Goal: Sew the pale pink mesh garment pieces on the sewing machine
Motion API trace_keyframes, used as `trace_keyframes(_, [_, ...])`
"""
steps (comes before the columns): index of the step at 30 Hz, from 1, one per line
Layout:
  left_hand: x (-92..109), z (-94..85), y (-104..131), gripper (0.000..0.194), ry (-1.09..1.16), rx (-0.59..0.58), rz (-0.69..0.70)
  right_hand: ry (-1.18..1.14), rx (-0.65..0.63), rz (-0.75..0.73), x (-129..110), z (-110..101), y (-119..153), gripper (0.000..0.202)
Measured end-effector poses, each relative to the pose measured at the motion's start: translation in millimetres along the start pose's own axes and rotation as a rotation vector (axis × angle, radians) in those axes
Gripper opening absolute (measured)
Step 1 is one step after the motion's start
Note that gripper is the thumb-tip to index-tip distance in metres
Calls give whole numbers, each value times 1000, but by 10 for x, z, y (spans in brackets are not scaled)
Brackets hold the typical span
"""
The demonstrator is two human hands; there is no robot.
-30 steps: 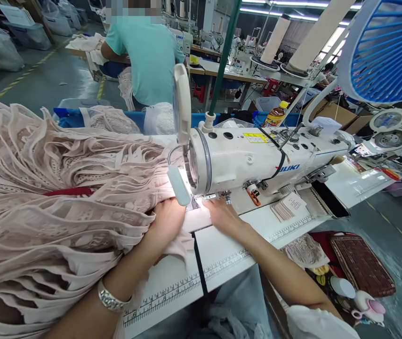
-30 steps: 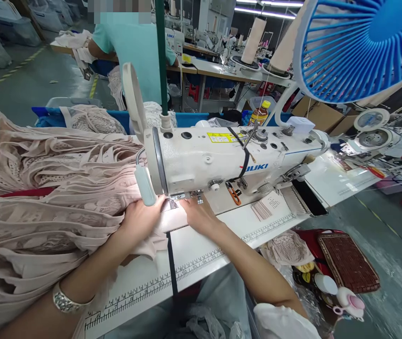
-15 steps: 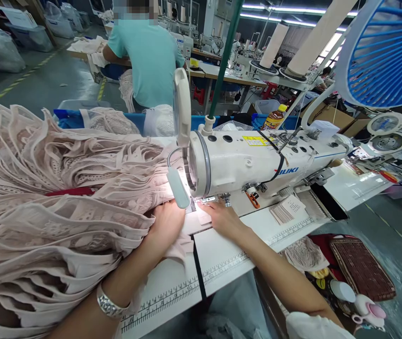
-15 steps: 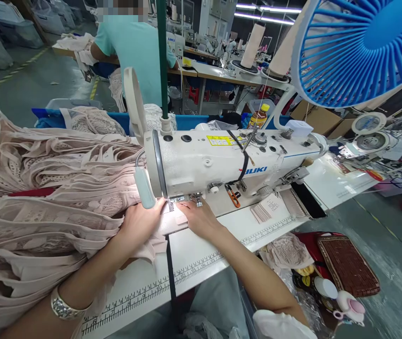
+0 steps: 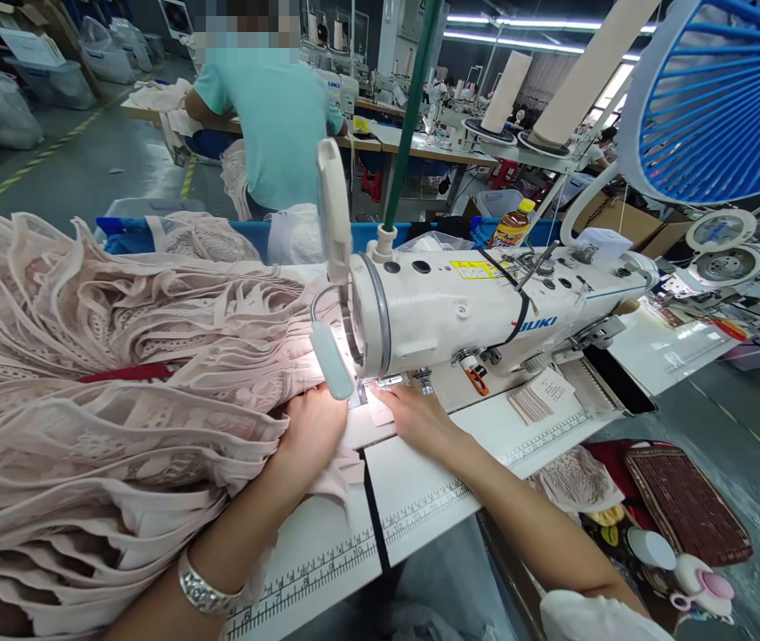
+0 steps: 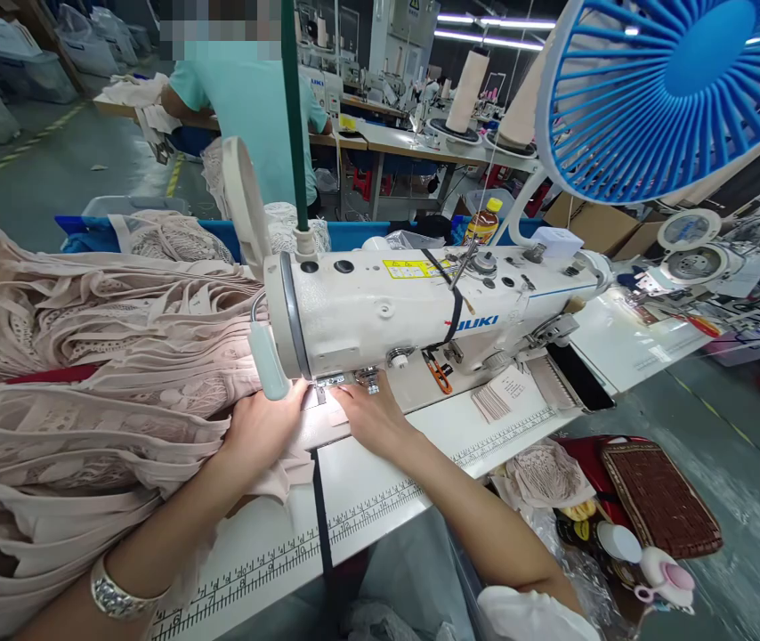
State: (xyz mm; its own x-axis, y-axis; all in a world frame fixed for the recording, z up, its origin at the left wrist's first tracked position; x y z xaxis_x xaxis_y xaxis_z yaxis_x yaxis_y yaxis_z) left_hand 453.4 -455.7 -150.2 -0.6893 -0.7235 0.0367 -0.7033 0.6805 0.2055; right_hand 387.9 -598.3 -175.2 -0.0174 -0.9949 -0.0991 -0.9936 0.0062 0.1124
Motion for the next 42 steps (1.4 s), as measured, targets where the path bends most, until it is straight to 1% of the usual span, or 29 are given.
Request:
trace_keyframes(6, [2, 33, -8, 31, -19, 23, 18, 16, -4, -2, -4, 6, 7, 64])
trace_keyframes(11, [-17, 87, -30, 32, -10, -3, 0, -30, -50, 13, -6, -18, 9, 62])
trace_keyframes(18, [-11, 89, -26, 34, 11, -8, -10, -57, -87, 37, 7, -10, -5, 61])
trace_keyframes(23, [1, 81, -24, 36, 7, -10, -7, -38, -85, 43, 22, 3, -6, 58])
trace_keyframes(27, [-30, 87, 41, 34, 62, 46, -32, 20, -32, 55, -3, 40, -17, 54])
trace_keyframes(29, [-73, 117, 98, 33, 108, 116, -56, 60, 16, 62, -39, 44, -30, 49])
trace_keyframes(30, [-93, 137, 129, 32, 118, 178, -50, 83, 30, 62, -60, 44, -38, 46])
trace_keyframes(32, [-112, 175, 196, 27, 98, 364, 26, 127, 23, 59, -91, 49, -57, 41])
trace_keyframes(34, [-83, 197, 275, 25, 17, 603, 172, 148, 3, 69, -90, 64, -78, 39])
trace_keyframes(35, [-51, 205, 316, 25, -33, 706, 253, 148, 2, 82, -74, 76, -90, 37])
trace_keyframes(36, [-10, 213, 351, 25, -77, 778, 337, 142, 10, 97, -51, 90, -102, 36])
trace_keyframes(37, [37, 219, 379, 26, -113, 815, 418, 132, 25, 109, -25, 104, -115, 35])
trace_keyframes(38, [86, 226, 397, 27, -138, 817, 499, 120, 42, 115, 1, 119, -129, 35])
trace_keyframes(40, [165, 243, 410, 28, -151, 748, 630, 89, 74, 113, 40, 139, -154, 34])
trace_keyframes(42, [181, 264, 412, 27, -127, 690, 671, 46, 101, 93, 55, 136, -155, 33])
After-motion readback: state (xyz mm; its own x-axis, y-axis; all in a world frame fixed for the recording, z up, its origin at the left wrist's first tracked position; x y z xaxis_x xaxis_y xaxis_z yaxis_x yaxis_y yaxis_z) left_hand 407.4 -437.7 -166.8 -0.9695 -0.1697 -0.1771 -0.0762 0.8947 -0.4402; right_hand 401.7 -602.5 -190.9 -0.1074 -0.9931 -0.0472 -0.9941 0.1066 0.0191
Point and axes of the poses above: each hand's wrist, its own y-axis away from the middle knuckle, its own z-axis out of the palm, x = y × z, the point moved 3 cm from there along -y, towards the middle knuckle, and after that the axes turned 7 degrees about z, right-handed, at the moved point
